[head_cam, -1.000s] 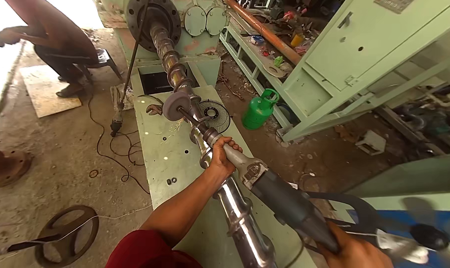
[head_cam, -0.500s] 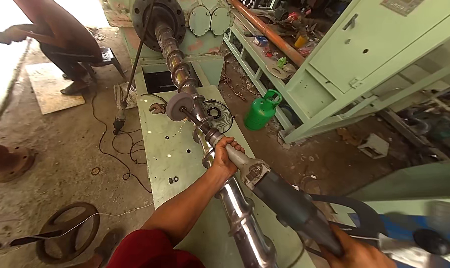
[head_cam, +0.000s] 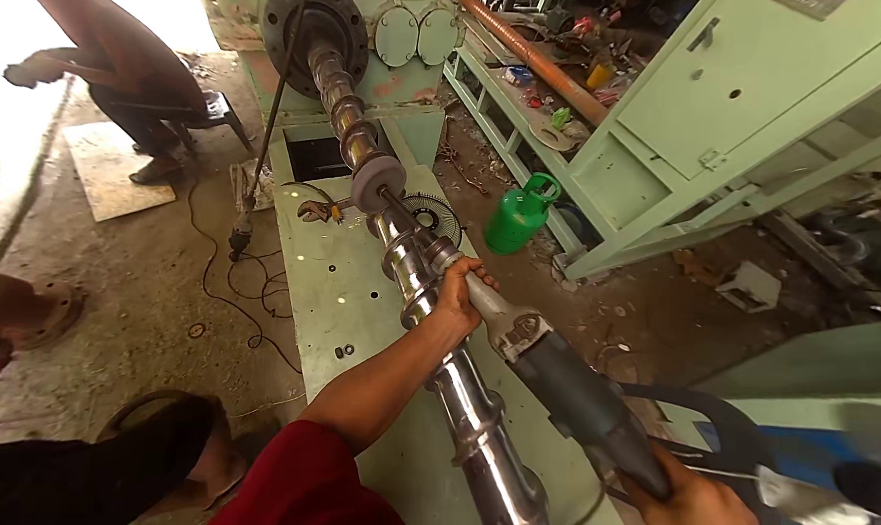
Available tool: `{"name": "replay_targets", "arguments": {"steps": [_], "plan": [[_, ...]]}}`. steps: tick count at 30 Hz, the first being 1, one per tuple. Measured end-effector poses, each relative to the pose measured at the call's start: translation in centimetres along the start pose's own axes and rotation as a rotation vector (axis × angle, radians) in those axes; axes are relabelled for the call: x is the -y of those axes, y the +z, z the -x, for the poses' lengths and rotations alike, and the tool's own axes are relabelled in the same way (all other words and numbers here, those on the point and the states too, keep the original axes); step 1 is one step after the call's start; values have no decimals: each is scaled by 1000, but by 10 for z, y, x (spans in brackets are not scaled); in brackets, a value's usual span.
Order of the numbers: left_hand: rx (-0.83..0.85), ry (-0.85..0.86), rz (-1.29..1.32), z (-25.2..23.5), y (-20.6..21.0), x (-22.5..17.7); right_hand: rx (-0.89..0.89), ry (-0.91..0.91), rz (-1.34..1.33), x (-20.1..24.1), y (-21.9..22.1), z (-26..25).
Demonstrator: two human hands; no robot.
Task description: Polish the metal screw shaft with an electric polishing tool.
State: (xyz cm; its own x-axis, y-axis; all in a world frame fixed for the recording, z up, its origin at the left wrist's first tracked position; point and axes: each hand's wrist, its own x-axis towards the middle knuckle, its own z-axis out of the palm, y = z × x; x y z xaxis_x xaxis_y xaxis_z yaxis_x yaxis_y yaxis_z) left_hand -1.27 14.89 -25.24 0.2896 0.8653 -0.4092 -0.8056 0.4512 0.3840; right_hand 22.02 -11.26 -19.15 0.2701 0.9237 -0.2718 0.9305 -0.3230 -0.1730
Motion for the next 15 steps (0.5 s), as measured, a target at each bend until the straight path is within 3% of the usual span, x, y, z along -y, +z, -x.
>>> {"name": "replay_targets", "arguments": {"steps": [15], "plan": [[-87,-54,-60,-41,11,18,55,29,-133,-20,26,-26]]}}
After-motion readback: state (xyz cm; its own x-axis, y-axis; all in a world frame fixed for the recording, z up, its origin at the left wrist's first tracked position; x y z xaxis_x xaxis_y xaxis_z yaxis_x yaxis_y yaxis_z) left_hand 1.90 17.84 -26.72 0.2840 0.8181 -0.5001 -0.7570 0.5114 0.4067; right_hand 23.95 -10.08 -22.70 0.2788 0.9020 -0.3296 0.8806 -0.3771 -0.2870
